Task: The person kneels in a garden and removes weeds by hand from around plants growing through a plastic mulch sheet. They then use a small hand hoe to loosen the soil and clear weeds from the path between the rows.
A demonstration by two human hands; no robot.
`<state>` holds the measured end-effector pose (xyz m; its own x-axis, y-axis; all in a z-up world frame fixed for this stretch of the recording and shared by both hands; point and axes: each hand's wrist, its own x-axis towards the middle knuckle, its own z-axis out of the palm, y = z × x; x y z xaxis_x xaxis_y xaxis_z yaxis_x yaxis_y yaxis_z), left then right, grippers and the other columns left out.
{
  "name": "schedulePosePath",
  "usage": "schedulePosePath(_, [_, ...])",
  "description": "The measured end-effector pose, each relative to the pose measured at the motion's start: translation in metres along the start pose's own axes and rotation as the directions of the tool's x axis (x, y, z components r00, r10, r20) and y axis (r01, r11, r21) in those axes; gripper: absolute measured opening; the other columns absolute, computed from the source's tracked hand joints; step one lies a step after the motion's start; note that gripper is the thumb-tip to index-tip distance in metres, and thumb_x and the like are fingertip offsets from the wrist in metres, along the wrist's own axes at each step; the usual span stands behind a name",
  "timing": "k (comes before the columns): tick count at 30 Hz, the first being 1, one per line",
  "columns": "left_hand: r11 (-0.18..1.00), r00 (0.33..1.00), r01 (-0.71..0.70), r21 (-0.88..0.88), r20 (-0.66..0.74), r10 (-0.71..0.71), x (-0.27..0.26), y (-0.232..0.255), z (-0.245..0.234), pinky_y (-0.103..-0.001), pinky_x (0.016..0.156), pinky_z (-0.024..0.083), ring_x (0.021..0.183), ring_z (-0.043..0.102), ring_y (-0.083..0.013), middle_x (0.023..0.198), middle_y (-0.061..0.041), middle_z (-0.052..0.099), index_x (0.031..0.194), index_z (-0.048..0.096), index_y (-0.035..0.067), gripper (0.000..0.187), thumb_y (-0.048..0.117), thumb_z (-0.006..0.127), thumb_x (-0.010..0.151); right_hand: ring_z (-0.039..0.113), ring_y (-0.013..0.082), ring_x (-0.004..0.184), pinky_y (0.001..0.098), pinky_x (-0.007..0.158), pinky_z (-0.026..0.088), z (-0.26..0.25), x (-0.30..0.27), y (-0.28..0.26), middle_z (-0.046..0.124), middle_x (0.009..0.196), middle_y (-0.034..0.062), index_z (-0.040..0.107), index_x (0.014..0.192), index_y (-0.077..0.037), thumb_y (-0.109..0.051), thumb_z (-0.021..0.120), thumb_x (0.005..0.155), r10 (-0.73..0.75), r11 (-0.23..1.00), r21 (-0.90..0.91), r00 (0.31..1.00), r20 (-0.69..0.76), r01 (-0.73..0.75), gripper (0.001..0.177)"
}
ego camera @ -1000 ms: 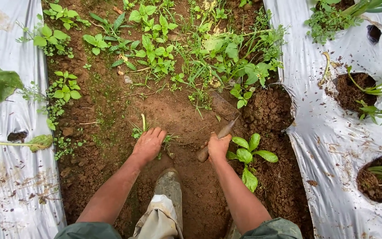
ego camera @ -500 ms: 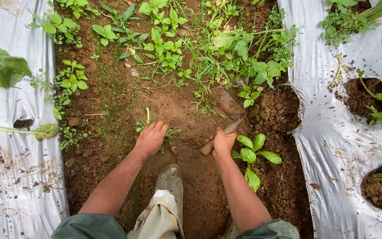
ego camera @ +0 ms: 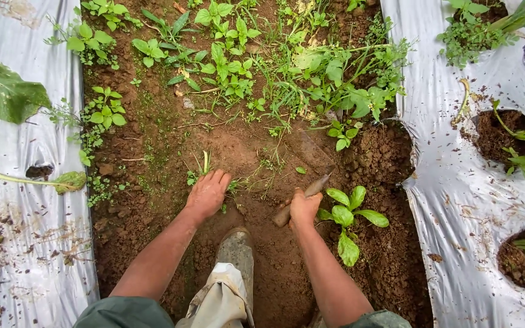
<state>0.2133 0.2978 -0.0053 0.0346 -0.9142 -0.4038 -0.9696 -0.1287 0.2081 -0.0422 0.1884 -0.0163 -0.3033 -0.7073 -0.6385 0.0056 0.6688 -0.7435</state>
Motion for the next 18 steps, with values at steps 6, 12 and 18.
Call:
schedulePosePath(6, [1.000,1.000,-0.018,0.019,-0.001,0.018,0.000,0.003,-0.006,-0.045,0.100,0.053,0.124,0.060,-0.0281,0.119,-0.007,0.055,0.124,0.051,0.016,0.024,0.009,0.038,0.105,0.061,0.0201,0.054,0.0422,0.060,0.048,0.008,-0.015,-0.026,0.060,0.078,0.0139,0.019,0.152,0.011,-0.011,0.059,0.099,-0.047,0.999,-0.026,0.999,0.010,0.048,0.070])
schedulePosePath(12, [1.000,0.999,0.010,0.002,0.040,-0.010,-0.002,0.002,-0.014,-0.044,0.102,0.052,0.124,0.060,-0.0267,0.121,-0.008,0.056,0.128,0.049,0.016,0.030,0.004,0.036,0.103,0.065,0.0243,0.058,0.0436,0.058,0.054,0.000,-0.034,-0.019,0.064,0.083,0.0199,0.045,0.131,0.009,-0.011,0.066,0.094,-0.067,0.903,-0.400,0.973,0.219,0.153,0.047])
schedulePosePath(18, [0.999,0.997,0.044,-0.010,0.060,-0.043,-0.013,0.001,-0.027,-0.044,0.102,0.053,0.121,0.062,-0.0259,0.120,-0.009,0.057,0.131,0.049,0.014,0.033,0.003,0.038,0.102,0.064,0.0203,0.051,0.0429,0.053,0.056,0.050,0.023,0.002,0.060,0.086,0.0153,0.028,0.146,0.004,-0.008,0.055,0.095,0.002,0.993,0.116,0.996,-0.086,0.008,0.060])
